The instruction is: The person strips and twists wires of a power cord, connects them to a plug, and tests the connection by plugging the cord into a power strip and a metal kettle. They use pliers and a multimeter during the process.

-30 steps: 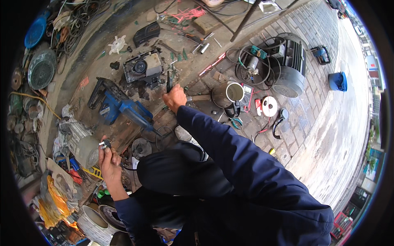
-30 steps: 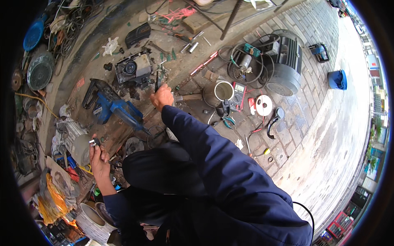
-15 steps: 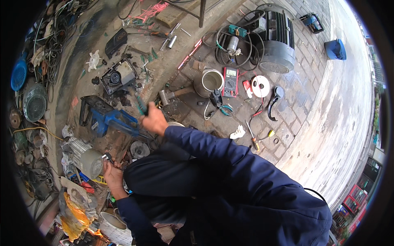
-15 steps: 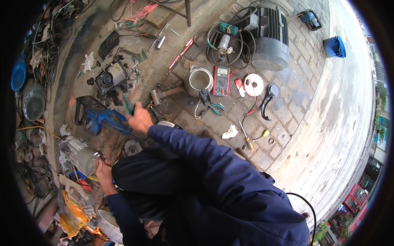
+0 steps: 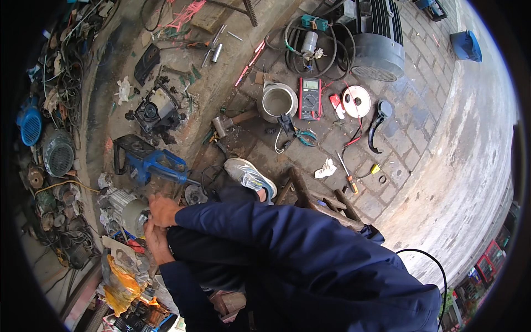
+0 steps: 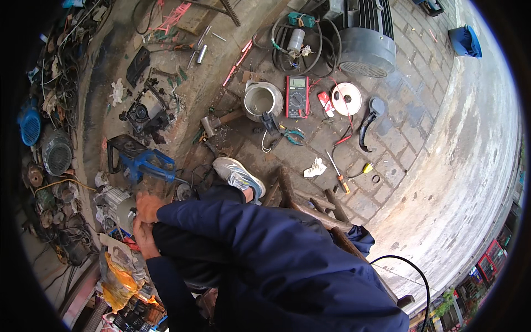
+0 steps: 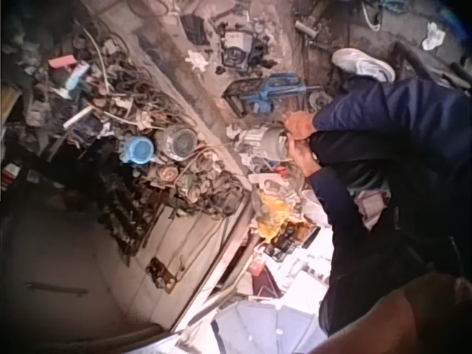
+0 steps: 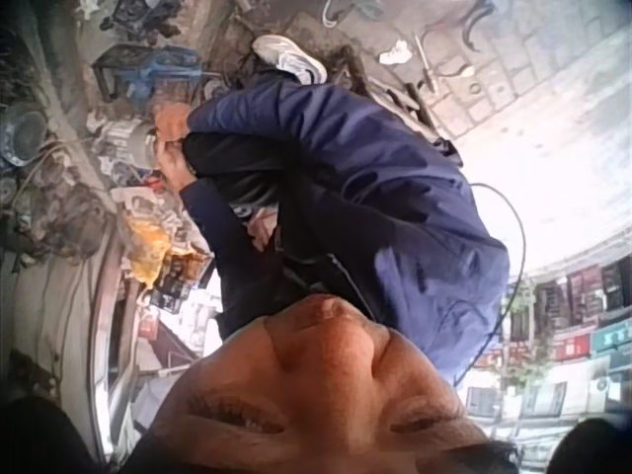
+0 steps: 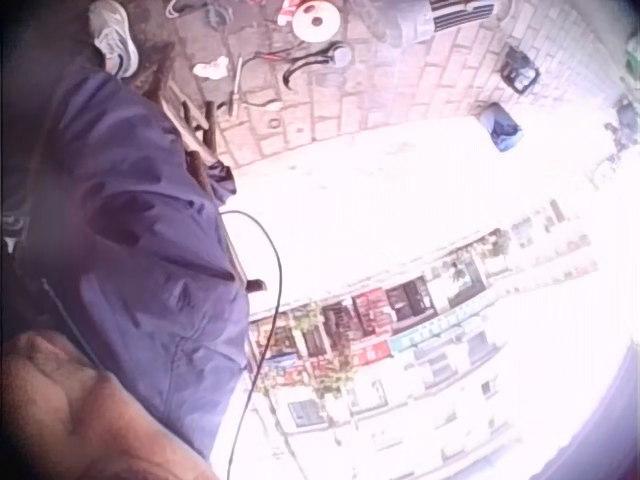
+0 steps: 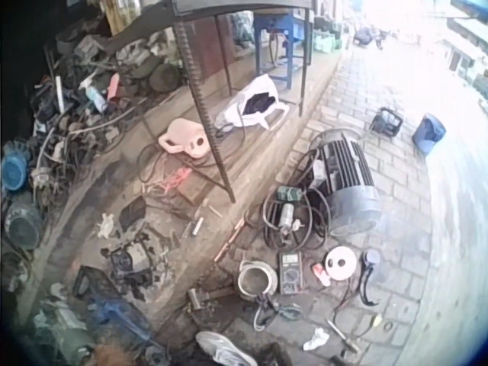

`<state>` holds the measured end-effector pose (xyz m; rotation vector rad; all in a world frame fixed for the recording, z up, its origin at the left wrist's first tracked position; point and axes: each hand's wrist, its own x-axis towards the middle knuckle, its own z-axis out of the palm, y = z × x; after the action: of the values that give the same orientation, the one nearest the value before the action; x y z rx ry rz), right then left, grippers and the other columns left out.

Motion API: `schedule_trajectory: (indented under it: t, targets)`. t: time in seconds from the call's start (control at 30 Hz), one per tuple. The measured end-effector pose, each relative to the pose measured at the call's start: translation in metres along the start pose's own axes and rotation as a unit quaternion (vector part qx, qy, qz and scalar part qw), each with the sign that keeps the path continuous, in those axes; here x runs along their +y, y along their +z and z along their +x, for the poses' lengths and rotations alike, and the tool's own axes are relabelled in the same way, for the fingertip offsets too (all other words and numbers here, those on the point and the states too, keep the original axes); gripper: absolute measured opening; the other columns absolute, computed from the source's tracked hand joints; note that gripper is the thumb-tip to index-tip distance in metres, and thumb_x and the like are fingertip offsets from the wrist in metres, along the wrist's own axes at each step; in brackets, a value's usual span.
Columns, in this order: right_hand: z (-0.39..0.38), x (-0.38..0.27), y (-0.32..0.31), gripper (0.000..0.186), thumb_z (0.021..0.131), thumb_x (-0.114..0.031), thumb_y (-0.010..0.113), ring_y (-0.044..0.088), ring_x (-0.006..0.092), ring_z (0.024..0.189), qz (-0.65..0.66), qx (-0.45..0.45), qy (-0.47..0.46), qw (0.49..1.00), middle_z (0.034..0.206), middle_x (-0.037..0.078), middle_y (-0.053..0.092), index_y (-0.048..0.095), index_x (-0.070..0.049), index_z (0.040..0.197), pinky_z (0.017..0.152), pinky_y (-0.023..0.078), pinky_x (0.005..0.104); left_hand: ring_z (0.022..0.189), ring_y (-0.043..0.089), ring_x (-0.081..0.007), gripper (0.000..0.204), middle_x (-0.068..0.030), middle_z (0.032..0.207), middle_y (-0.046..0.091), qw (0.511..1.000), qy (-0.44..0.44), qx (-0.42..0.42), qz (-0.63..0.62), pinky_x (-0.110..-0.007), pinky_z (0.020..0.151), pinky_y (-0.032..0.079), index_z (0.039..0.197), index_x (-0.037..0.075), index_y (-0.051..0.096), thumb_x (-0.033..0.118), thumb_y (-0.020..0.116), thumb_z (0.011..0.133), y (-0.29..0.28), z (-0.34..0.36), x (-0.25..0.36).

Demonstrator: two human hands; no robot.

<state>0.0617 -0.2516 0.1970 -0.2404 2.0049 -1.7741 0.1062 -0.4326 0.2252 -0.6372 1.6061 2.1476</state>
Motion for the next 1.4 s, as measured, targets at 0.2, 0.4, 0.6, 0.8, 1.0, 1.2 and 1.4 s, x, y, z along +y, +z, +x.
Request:
schedule_trajectory:
  t: [0.2, 0.4, 0.6, 0.8, 1.0, 1.2, 1.4]
  targets:
    - [-0.003, -0.014, 0.025, 0.032, 0.085, -0.02, 0.061, 0.072, 0.044, 0.093, -0.025, 0.008, -0.071, 0.997, 0.098, 0.027, 0.073, 0.073, 0.008, 0.094, 0.08, 0.057, 0.0521, 0.138, 0.053, -0.0297, 0.046, -0.0155, 0.146, 0.059, 0.998, -0.005, 0.049, -0.031, -0.045, 0.12, 0.038, 0.144, 0.001, 0.055, 0.02, 0.06, 0.102, 0.012, 0.003, 0.008]
    - [-0.025, -0.024, -0.017, 0.03, 0.084, -0.022, 0.064, 0.073, 0.0401, 0.096, -0.061, 0.019, -0.114, 0.991, 0.102, 0.024, 0.075, 0.076, 0.003, 0.095, 0.081, 0.058, 0.0482, 0.123, 0.06, -0.025, 0.041, -0.0125, 0.137, 0.064, 0.987, -0.016, 0.155, -0.04, -0.04, 0.106, 0.047, 0.138, 0.003, 0.06, 0.021, 0.064, 0.1, 0.015, 0.003, 0.009]
    - [-0.069, 0.031, -0.198, 0.026, 0.084, -0.026, 0.068, 0.073, 0.0355, 0.089, -0.163, 0.048, -0.066, 0.983, 0.091, 0.02, 0.072, 0.074, -0.009, 0.102, 0.08, 0.059, 0.0465, 0.066, 0.049, -0.006, 0.02, 0.0023, 0.093, 0.07, 0.973, -0.002, 0.231, 0.024, -0.023, 0.053, 0.033, 0.103, 0.013, 0.067, 0.024, 0.078, 0.09, 0.018, 0.001, 0.012]
    - [-0.107, 0.156, -0.386, 0.033, 0.088, -0.025, 0.063, 0.072, 0.0437, 0.098, -0.362, 0.134, 0.185, 0.904, 0.099, 0.03, 0.073, 0.074, 0.006, 0.092, 0.087, 0.059, 0.0481, 0.068, 0.048, -0.0067, 0.022, 0.0029, 0.092, 0.068, 0.977, -0.014, 0.214, 0.002, -0.022, 0.057, 0.034, 0.105, 0.011, 0.066, 0.022, 0.077, 0.089, 0.003, -0.012, 0.0]
    - [-0.084, 0.263, -0.409, 0.032, 0.09, -0.025, 0.058, 0.071, 0.036, 0.109, -0.598, -0.155, 0.165, 0.769, 0.113, 0.02, 0.074, 0.078, -0.002, 0.101, 0.09, 0.058, 0.044, 0.07, 0.048, -0.0065, 0.023, 0.004, 0.095, 0.068, 0.97, 0.007, 0.243, -0.023, -0.021, 0.062, 0.035, 0.104, 0.011, 0.068, 0.021, 0.08, 0.086, -0.006, -0.017, -0.004]
    - [-0.071, 0.324, -0.392, 0.033, 0.095, -0.017, 0.052, 0.07, 0.0352, 0.114, -0.707, -0.315, 0.079, 0.628, 0.118, 0.017, 0.075, 0.079, -0.006, 0.111, 0.093, 0.058, 0.0434, 0.07, 0.048, -0.006, 0.027, 0.0039, 0.097, 0.07, 0.965, 0.013, 0.262, -0.033, -0.021, 0.062, 0.035, 0.108, 0.011, 0.07, 0.021, 0.081, 0.085, -0.019, -0.02, -0.007]
    - [-0.061, 0.396, -0.397, 0.031, 0.096, -0.021, 0.056, 0.069, 0.0288, 0.115, -0.655, -0.279, 0.037, 0.701, 0.125, 0.011, 0.072, 0.078, -0.008, 0.114, 0.096, 0.055, 0.039, 0.068, 0.048, -0.0066, 0.028, 0.0034, 0.095, 0.07, 0.967, 0.01, 0.253, -0.031, -0.023, 0.063, 0.037, 0.105, 0.01, 0.07, 0.023, 0.082, 0.084, -0.016, -0.023, -0.009]
